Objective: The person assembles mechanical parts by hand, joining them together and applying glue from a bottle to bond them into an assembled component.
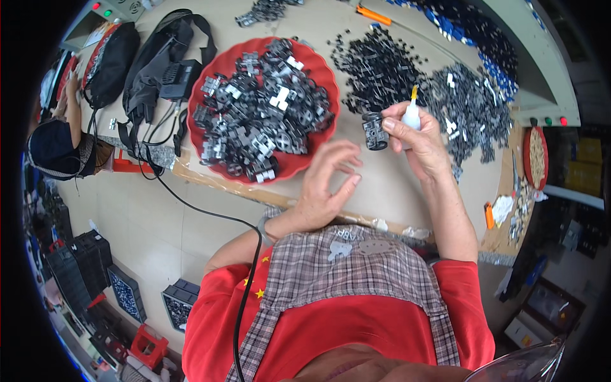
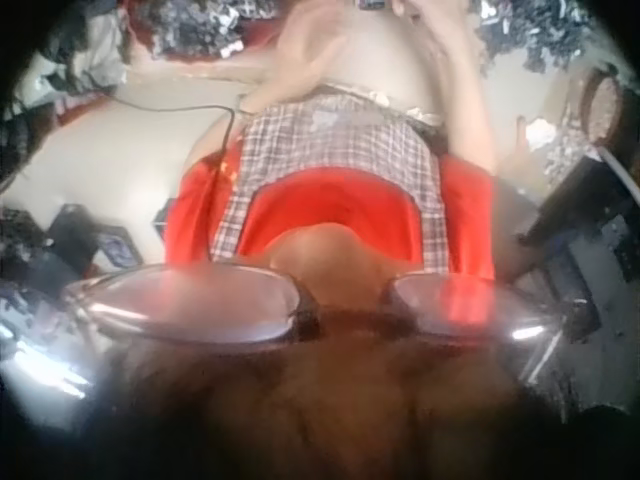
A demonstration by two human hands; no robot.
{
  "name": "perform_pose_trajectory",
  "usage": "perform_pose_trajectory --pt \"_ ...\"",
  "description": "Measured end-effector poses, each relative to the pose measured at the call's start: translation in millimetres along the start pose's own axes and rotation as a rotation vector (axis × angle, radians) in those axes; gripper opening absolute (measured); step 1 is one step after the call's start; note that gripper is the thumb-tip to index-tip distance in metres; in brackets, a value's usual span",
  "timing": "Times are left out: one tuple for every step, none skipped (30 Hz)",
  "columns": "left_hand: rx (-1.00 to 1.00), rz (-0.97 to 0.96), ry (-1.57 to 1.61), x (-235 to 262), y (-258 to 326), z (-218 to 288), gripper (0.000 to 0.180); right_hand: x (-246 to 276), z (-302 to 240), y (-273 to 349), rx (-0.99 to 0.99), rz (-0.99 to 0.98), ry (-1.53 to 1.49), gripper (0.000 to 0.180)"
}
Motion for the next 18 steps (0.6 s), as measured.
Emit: perform_pose_trajectory --pt "-0.014 0.038 0.008 -1 1 1 0.047 1 5 13 -0.031 0.03 -0.049 0.015" --pt "-0.008 0.049 -0.013 -2 1 5 0.052 3 8 22 -0.042 0.048 -0.053 0.015" --pt "0.009 0.057 0.022 -4 2 5 0.055 3 13 31 -0.07 0.065 -0.11 0.014" --pt "0.016 0.048 0.036 -7 1 8 0.054 3 18 40 -0.097 0.082 -0.168 0.013" --pt "0.021 0.04 0.05 -9 2 10 0.054 3 22 48 -0.106 0.093 -0.173 0.013" --pt "0.025 0.028 0.049 -11 1 10 0.054 4 25 52 -0.107 0.112 -0.196 0.013" --pt "0.045 -0.028 0.019 -13 0 10 0.051 5 28 57 -0.106 0.13 -0.219 0.013" --pt "0.063 -0.084 -0.011 -14 0 9 0.049 7 32 61 -0.104 0.14 -0.222 0.013" --pt "0.061 -0.096 -0.011 -16 0 9 0.049 9 36 66 -0.128 0.173 -0.255 0.013" --pt "0.077 -0.112 -0.006 -17 0 9 0.046 11 39 71 -0.152 0.205 -0.288 0.014" --pt "0.094 -0.128 -0.001 -19 -1 9 0.042 11 40 74 -0.145 0.216 -0.287 0.014" --pt "0.093 -0.137 -0.001 -20 0 8 0.042 10 42 79 -0.156 0.212 -0.297 0.014" --pt "0.09 -0.136 0.06 -21 0 6 0.041 10 42 82 -0.166 0.209 -0.307 0.015" --pt "0.088 -0.136 0.122 -22 0 4 0.041 11 41 85 -0.184 0.184 -0.274 0.017" --pt "0.089 -0.141 0.121 -21 0 4 0.041 13 41 85 -0.183 0.189 -0.277 0.017" --pt "0.177 -0.181 0.263 -22 0 2 0.039 18 38 82 -0.117 0.173 -0.112 0.017" --pt "0.266 -0.22 0.405 -22 0 0 0.038 23 34 79 -0.051 0.155 0.053 0.017" --pt "0.319 -0.216 0.417 -21 0 -6 0.038 29 25 74 0.011 0.197 0.27 0.018"
Point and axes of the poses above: each hand's wrist, its own y-axis away from the middle knuckle, its own x-axis out of the back of the hand, z = x × y, the point moved 2 cm from there along -y, towards the middle knuckle, and after that the axes turned 15 degrees about x, right-handed, at the moved point
